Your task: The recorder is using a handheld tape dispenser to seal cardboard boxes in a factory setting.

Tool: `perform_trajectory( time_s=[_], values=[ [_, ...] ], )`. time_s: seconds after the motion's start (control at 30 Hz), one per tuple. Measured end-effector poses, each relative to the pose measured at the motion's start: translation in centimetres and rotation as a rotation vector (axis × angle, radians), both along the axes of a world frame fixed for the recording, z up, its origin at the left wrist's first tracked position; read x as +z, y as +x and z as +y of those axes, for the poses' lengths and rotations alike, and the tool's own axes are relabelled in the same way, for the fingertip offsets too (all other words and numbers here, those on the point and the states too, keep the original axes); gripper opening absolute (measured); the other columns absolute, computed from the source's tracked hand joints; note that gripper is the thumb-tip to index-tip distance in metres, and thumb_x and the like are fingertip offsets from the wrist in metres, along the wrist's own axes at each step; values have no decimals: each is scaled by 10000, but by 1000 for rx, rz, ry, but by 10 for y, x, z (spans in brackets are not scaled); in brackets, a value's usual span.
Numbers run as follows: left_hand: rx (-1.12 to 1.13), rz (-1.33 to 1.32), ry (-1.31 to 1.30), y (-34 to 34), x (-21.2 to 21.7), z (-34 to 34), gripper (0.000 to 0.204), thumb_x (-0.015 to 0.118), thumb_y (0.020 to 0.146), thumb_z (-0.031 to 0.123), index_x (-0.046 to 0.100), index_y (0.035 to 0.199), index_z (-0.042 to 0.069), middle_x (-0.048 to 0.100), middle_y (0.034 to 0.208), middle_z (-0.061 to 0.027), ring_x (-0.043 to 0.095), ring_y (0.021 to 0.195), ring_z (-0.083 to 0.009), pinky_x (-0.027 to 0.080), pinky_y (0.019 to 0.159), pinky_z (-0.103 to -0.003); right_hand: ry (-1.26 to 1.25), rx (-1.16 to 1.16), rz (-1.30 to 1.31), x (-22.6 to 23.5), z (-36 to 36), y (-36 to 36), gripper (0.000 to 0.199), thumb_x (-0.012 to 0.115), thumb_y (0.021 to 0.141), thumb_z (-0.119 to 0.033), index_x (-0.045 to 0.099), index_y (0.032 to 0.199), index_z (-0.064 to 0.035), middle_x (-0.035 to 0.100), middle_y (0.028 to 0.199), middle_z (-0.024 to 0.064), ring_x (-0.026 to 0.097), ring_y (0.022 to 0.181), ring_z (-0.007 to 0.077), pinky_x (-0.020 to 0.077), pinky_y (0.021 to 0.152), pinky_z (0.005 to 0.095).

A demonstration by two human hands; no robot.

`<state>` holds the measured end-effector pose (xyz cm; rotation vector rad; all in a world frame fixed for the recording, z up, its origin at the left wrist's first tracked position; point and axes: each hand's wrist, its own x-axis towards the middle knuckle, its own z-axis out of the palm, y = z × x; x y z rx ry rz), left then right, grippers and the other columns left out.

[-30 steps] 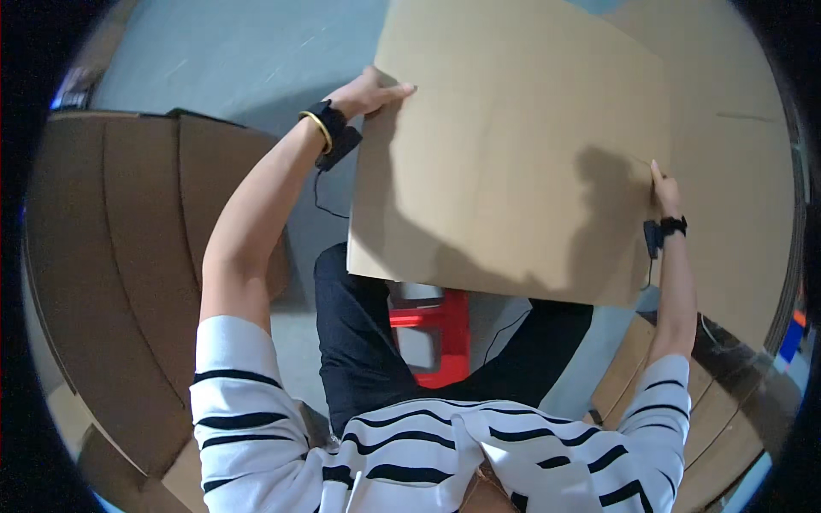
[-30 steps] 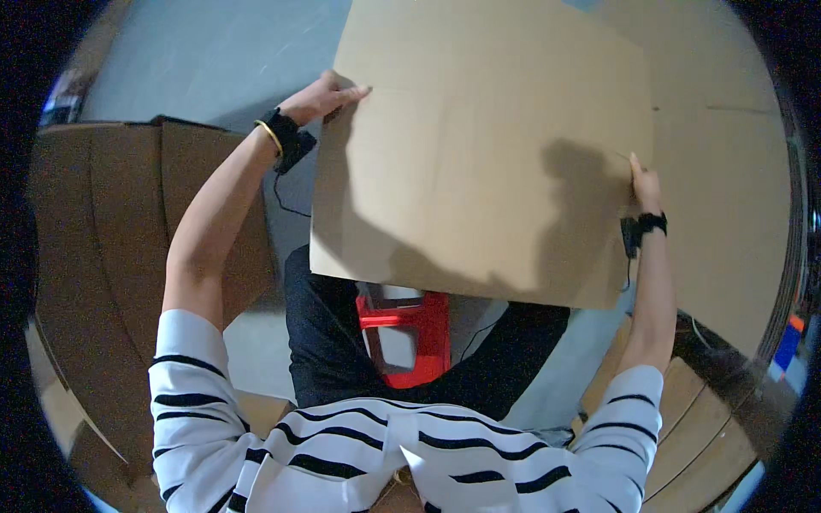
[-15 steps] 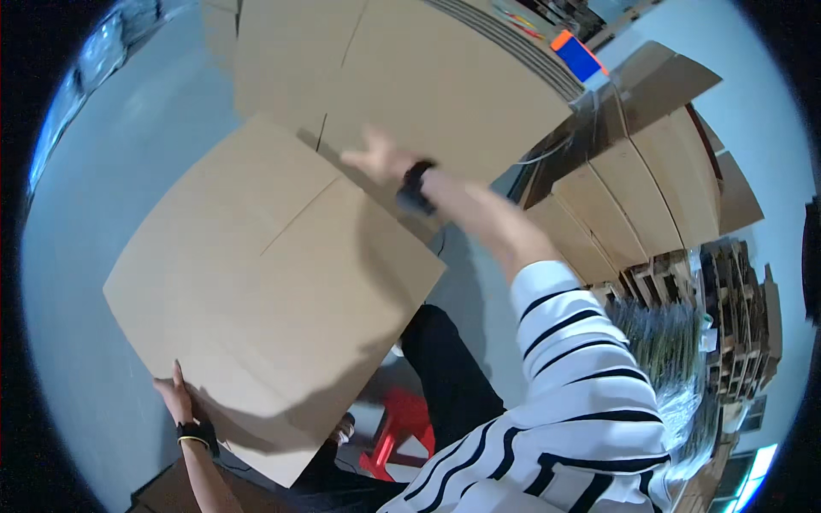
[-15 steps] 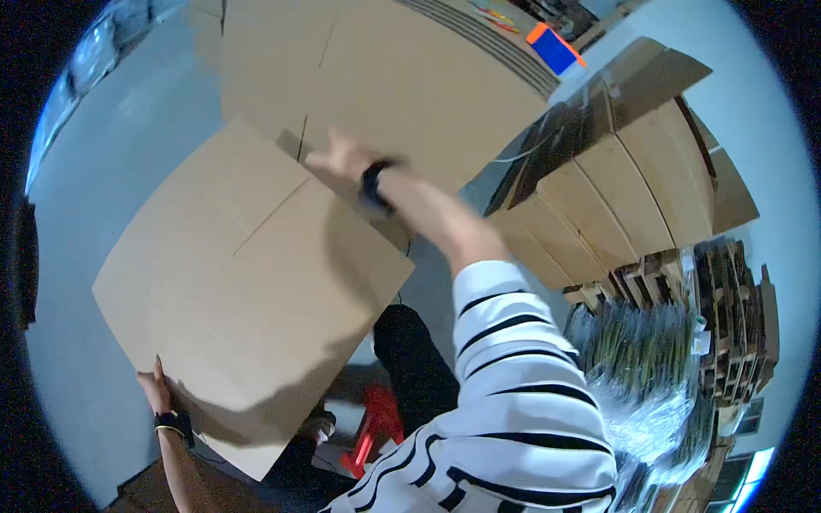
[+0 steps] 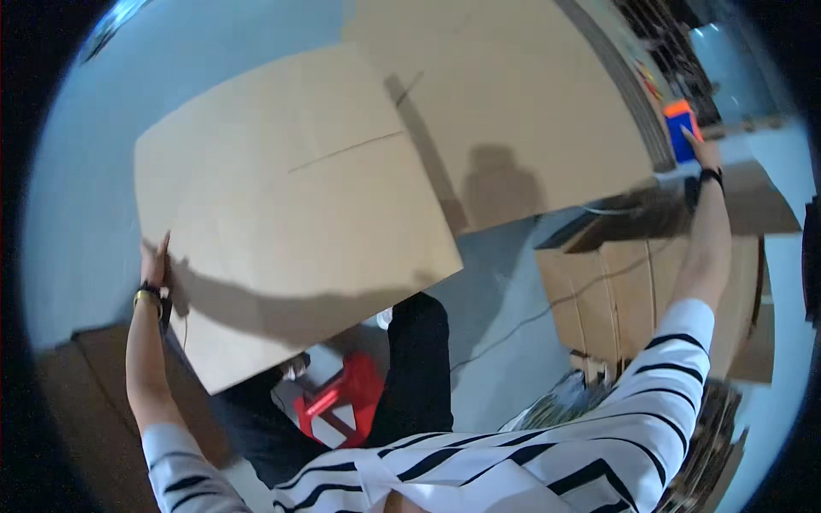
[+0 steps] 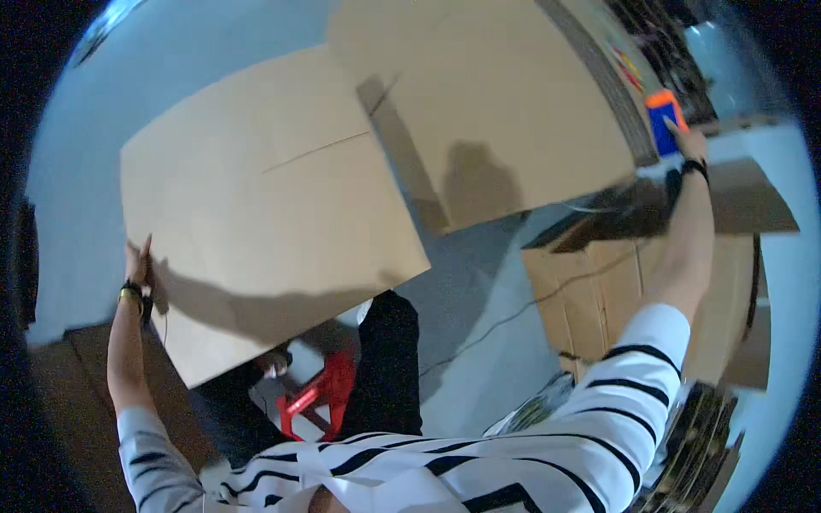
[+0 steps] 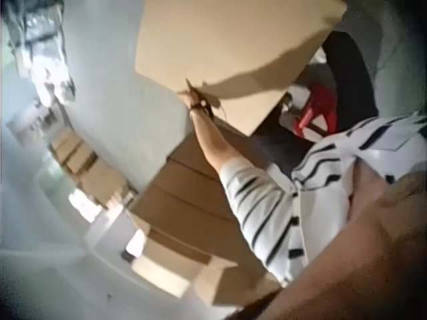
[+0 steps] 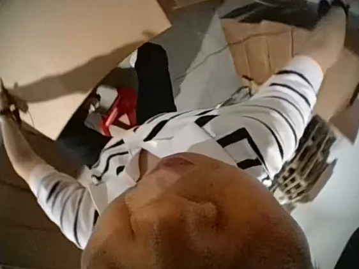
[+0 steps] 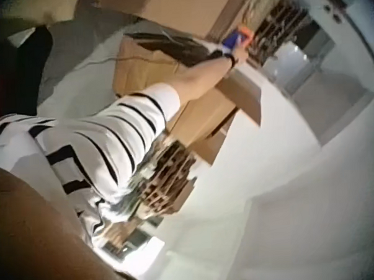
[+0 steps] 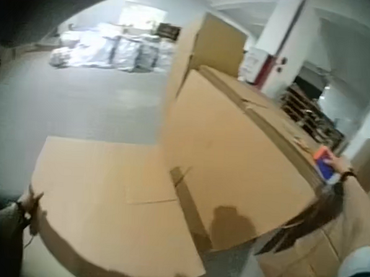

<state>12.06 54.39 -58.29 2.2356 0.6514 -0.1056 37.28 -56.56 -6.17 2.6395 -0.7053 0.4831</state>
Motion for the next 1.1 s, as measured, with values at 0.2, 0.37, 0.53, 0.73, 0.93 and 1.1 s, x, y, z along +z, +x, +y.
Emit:
perform_trajectory(
  time_s=[0.2, 0.37, 0.53, 0.73, 0.93, 1.1],
  values=[
    [234, -32, -202, 0, 43, -37, 811, 715, 809, 460, 314, 1295, -51, 513, 1216, -201, 528, 1069, -290, 467, 906, -415, 27, 225, 216, -8, -24, 13, 764, 670, 714, -652, 652, 1064, 27, 664, 972, 231, 630, 916, 383, 471, 782, 442],
    [270, 61, -50, 3, 58, -57, 792, 678, 811, 549, 337, 1229, -31, 571, 1081, -218, 571, 943, -266, 491, 806, -405, -304, 378, 143, -23, -73, 21, 697, 634, 779, -618, 661, 960, 54, 668, 856, 220, 633, 829, 350, 468, 716, 429],
    [195, 10, 125, 2, 57, -58, 891, 646, 784, 631, 347, 1256, -63, 575, 1135, -284, 567, 1090, -365, 437, 933, -428, 32, 249, -159, -38, -29, -29, 684, 659, 781, -594, 670, 951, 68, 692, 875, 186, 648, 807, 283, 479, 730, 386],
    [119, 82, 8, 6, 66, -59, 896, 592, 820, 639, 317, 1292, -72, 537, 1224, -313, 535, 1162, -380, 402, 990, -420, 790, 710, 19, -109, 269, -116, 578, 716, 837, -307, 521, 1261, 35, 615, 1144, 103, 580, 1025, 210, 429, 938, 319],
    [65, -12, -84, -5, 67, -63, 851, 538, 890, 577, 245, 1344, -81, 530, 1225, -322, 532, 1167, -374, 386, 1015, -405, 1591, 966, 1106, -264, 580, -88, 579, 794, 699, -249, 571, 1170, 2, 645, 948, 40, 621, 830, 144, 506, 776, 284],
    [24, -106, -183, -16, 68, -71, 623, 442, 1003, 367, 195, 1386, -58, 448, 1329, -281, 449, 1246, -302, 344, 1055, -385, 1489, 1132, 1541, -325, 702, -42, 528, 818, 663, -187, 585, 1101, -4, 637, 829, 22, 613, 718, 101, 511, 669, 256]
  ],
)
